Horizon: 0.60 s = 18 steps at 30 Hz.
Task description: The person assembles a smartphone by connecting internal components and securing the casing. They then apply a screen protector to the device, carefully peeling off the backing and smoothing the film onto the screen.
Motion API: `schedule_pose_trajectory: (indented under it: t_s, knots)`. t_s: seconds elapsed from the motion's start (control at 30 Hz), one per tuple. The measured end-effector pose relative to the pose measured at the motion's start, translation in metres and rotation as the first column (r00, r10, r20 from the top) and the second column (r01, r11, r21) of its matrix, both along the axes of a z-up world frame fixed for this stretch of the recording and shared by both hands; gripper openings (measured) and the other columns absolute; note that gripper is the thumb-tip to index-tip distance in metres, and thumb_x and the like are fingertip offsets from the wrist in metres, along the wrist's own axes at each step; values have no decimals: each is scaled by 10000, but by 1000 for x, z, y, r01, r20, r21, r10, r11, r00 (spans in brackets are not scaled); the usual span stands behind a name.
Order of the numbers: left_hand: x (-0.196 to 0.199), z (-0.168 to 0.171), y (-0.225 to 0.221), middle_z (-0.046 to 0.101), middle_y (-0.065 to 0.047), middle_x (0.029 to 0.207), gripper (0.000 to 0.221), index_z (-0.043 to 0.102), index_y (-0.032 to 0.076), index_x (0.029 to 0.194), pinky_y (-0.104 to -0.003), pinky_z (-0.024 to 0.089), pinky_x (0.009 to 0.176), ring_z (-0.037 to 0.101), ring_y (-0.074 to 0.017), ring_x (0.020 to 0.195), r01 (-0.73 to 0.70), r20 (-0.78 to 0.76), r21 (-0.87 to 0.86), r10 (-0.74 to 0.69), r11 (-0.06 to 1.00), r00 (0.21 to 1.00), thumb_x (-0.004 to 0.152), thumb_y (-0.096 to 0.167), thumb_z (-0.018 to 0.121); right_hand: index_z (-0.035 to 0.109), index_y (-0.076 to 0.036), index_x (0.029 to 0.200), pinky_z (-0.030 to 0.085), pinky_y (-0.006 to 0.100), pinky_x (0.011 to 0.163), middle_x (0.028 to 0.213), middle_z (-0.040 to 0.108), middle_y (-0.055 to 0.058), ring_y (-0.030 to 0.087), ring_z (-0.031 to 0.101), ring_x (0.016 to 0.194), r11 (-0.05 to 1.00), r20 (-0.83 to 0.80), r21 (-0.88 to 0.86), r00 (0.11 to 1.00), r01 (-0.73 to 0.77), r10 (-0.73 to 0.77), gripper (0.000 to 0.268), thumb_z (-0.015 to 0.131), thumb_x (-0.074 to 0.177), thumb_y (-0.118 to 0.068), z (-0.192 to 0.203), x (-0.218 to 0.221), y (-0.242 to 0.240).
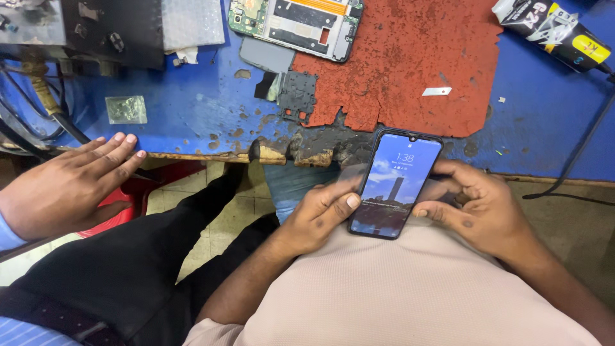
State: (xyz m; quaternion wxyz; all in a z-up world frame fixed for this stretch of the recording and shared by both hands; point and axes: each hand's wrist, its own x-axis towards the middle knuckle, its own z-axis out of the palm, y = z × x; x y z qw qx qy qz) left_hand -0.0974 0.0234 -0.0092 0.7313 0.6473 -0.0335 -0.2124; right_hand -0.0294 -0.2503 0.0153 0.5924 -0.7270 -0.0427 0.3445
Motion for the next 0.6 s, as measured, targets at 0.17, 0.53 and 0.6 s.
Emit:
schedule_pose_trajectory:
  t_s: [0.17,0.53,0.6]
  knots:
    - [-4,2,3,687,-151,1372,470,513,-19,1504,-335,487,1116,640,-221,1296,36,-15,-72,-37,997,999,1147,284,473,610,70,1295,570,232,693,949,792,123,115,732,847,999,23,-46,999,30,-29,497,753,822,17,2,1,3]
    - [7,2,-18,695,-85,1159,290,427,62,1279,-303,546,981,664,-112,1116,-180,-268,-440,63,880,961,1049,147,582,580,52,1357,572,241,762,941,747,114,121,706,854,975,-72,55,975,214,-210,524,723,853,53,2,0,-10]
    - [7,4,-18,683,-64,1135,233,441,70,1176,-300,559,971,672,-98,1091,-229,-308,-448,92,864,947,1014,98,606,573,49,1349,595,257,775,930,738,106,128,715,854,972,-129,70,968,226,-216,526,720,843,58,2,-2,-11]
